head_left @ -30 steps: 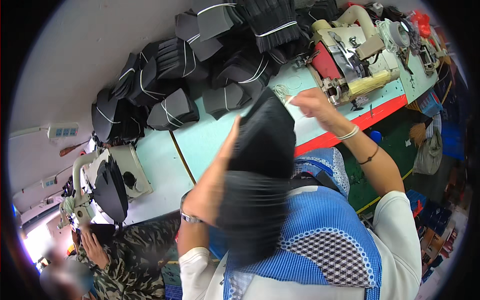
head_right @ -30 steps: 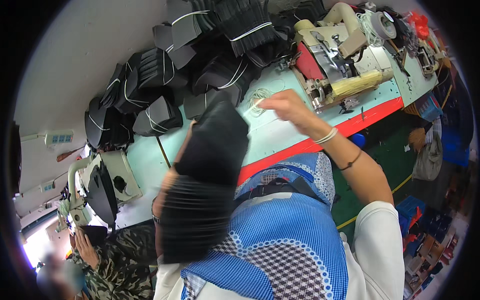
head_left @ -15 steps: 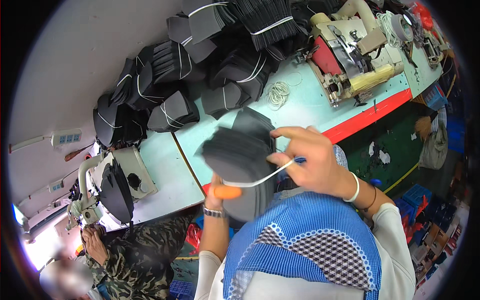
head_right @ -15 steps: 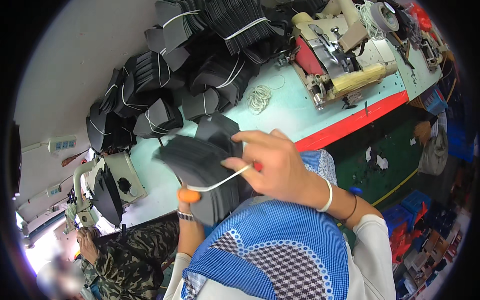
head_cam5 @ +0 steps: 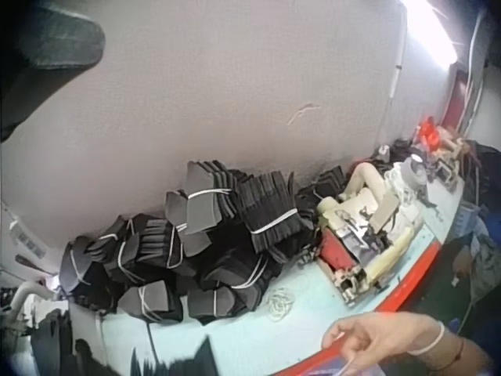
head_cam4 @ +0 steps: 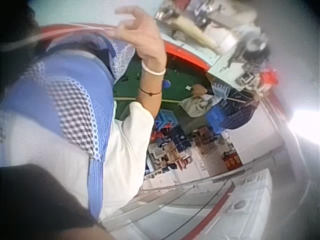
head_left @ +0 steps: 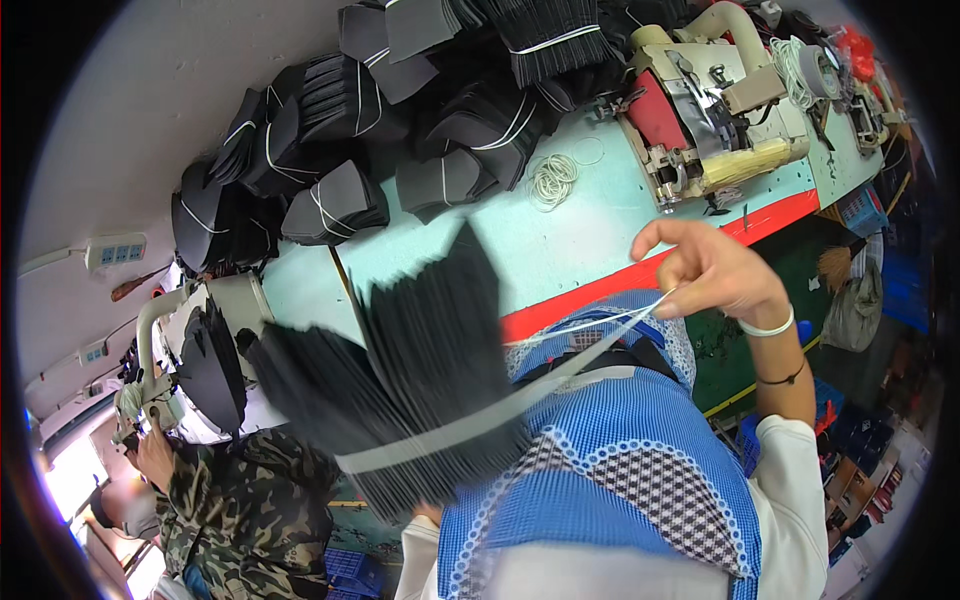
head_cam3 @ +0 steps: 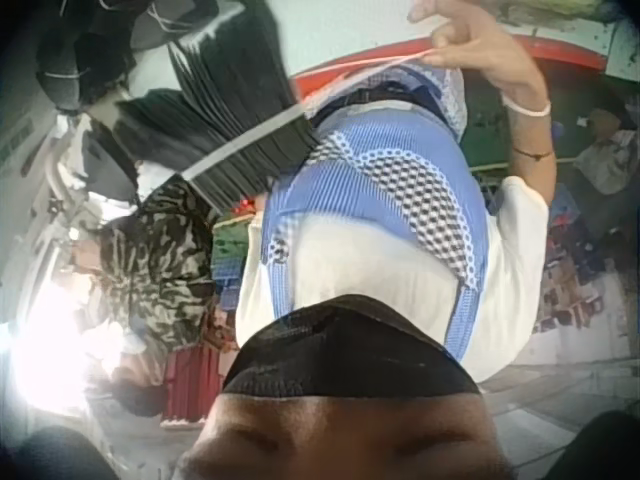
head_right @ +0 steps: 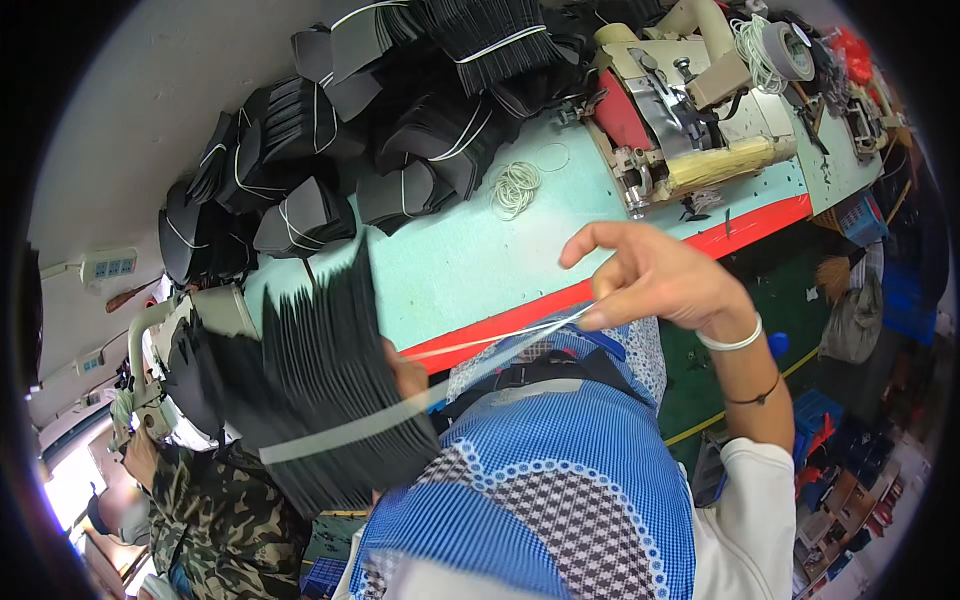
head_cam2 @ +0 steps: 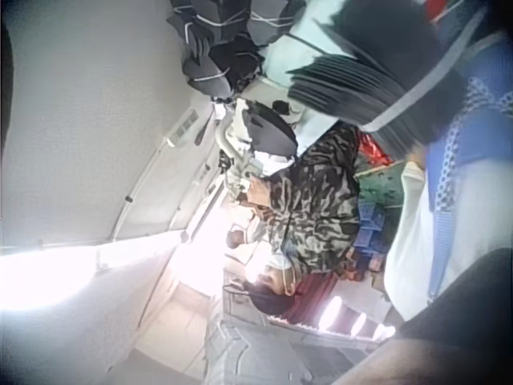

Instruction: Processing and stitching individual shoe components using an industrial machine.

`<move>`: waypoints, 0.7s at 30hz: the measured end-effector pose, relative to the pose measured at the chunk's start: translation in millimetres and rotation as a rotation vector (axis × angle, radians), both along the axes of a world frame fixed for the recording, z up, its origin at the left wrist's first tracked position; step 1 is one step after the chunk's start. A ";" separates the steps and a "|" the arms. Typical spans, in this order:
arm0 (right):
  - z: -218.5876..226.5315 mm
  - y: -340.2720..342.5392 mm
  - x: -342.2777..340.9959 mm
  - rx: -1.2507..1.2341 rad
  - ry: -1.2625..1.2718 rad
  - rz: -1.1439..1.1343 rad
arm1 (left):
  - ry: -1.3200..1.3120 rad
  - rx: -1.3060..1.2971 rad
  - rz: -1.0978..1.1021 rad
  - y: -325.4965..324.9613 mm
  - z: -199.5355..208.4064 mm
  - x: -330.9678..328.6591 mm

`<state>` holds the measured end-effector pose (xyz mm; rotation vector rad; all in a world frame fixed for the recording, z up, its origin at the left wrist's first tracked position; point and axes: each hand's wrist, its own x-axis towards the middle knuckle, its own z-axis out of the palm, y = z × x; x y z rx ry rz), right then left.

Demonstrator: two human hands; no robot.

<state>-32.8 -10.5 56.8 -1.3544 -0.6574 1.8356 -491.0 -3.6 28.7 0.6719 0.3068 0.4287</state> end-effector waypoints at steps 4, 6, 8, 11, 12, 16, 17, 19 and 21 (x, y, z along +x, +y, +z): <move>24.9 60.3 7.4 0.203 -0.529 0.205 | 0.032 0.233 -0.304 66.6 -5.6 37.5; 33.1 97.9 -28.1 0.437 -0.554 0.309 | 0.071 0.371 -0.434 126.8 -17.4 179.4; 20.8 108.6 -44.4 0.591 -0.982 0.534 | 0.203 0.784 -0.790 149.4 9.0 208.4; 6.7 110.6 -57.8 0.754 -1.047 0.580 | 0.252 0.774 -0.830 139.5 -2.3 204.1; 0.2 107.0 -58.5 0.717 -0.894 0.469 | 0.241 0.476 -0.660 129.6 -17.6 194.2; -33.7 101.8 -60.8 0.387 -0.248 0.146 | 0.200 0.046 -0.442 121.9 -17.6 191.4; -33.6 100.2 -61.4 0.307 -0.129 0.126 | 0.082 -0.097 -0.336 119.3 -16.4 183.7; -56.0 95.0 -61.1 0.101 -0.008 0.129 | 0.246 -0.238 -0.286 123.7 -17.7 179.6; -48.5 90.3 -67.0 -0.115 0.165 0.093 | 0.435 -0.151 -0.251 120.0 -24.9 171.5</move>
